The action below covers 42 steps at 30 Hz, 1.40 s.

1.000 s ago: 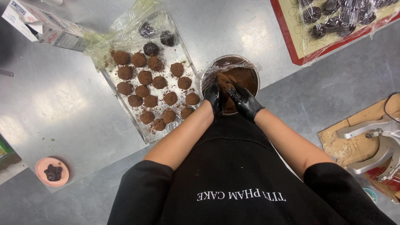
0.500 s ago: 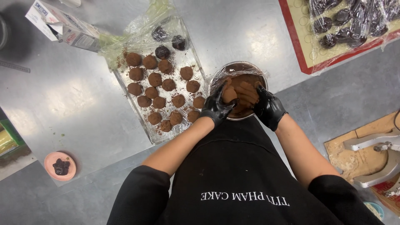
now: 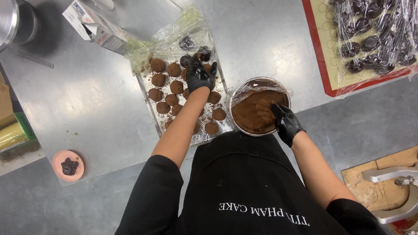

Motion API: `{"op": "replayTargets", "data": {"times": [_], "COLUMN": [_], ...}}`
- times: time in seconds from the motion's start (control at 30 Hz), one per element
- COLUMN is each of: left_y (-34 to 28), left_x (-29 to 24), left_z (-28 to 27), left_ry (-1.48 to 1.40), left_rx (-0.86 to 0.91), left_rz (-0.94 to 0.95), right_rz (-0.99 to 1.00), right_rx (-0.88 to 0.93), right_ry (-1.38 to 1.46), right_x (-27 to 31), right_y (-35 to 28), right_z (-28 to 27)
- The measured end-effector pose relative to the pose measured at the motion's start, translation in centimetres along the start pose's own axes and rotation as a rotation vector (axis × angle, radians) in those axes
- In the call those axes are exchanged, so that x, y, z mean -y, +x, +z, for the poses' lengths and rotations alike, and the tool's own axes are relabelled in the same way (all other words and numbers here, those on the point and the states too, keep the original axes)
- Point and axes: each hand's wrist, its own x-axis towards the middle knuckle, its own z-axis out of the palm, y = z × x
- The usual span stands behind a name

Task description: The person rolls chocolate balls in a bowl of cocoa powder by hand, places them onto a tray, and covers it with plastic wrap before coating more balls from a silicone mat.

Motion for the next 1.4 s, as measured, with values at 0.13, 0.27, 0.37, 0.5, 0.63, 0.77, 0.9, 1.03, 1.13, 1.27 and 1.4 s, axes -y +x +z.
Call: {"op": "replayTargets", "data": {"times": [0.13,0.27,0.37,0.5,0.63,0.77,0.9,1.03,1.13,1.27,1.4], "left_y": [1.3,0.7,3.4,14.7,3.6,0.2,-13.5,-17.9,-17.4,-14.5,-6.6], "left_x": [0.6,1.9,2.4,1.7,-0.4,-2.0,-0.4,5.4,8.6,11.3,15.1], "left_z": [1.0,5.5,5.2,-3.0,2.5,1.1,5.9,2.2,-1.1,-4.5,-12.8], "left_ry": [-0.072,-0.353,-0.386,-0.384,0.330,-0.074,1.678,1.645,1.711,1.508,1.744], "left_rx": [0.131,-0.191,-0.223,-0.183,-0.153,0.147,0.042,0.478,0.642,0.478,0.327], "left_rz": [0.094,0.106,0.129,0.184,0.223,0.109,0.619,0.281,0.209,-0.059,0.165], "right_rz": [0.117,0.279,0.221,0.147,0.099,0.236,0.183,0.300,0.398,0.350,0.053], "right_rx": [-0.027,-0.085,-0.065,-0.018,0.021,-0.028,0.007,0.258,0.152,0.004,-0.007], "right_ry": [0.238,0.313,0.315,0.518,0.527,0.330,0.401,0.831,0.814,0.719,0.596], "right_x": [0.0,0.8,0.1,-2.8,-4.8,-1.9,-1.6,5.6,0.3,-0.5,-3.8], "right_y": [0.5,0.9,1.7,4.0,5.5,3.5,3.5,-0.5,4.4,5.6,6.4], "right_z": [0.6,1.1,0.9,0.2,-0.1,0.2,0.4,1.7,1.3,1.3,1.0]}}
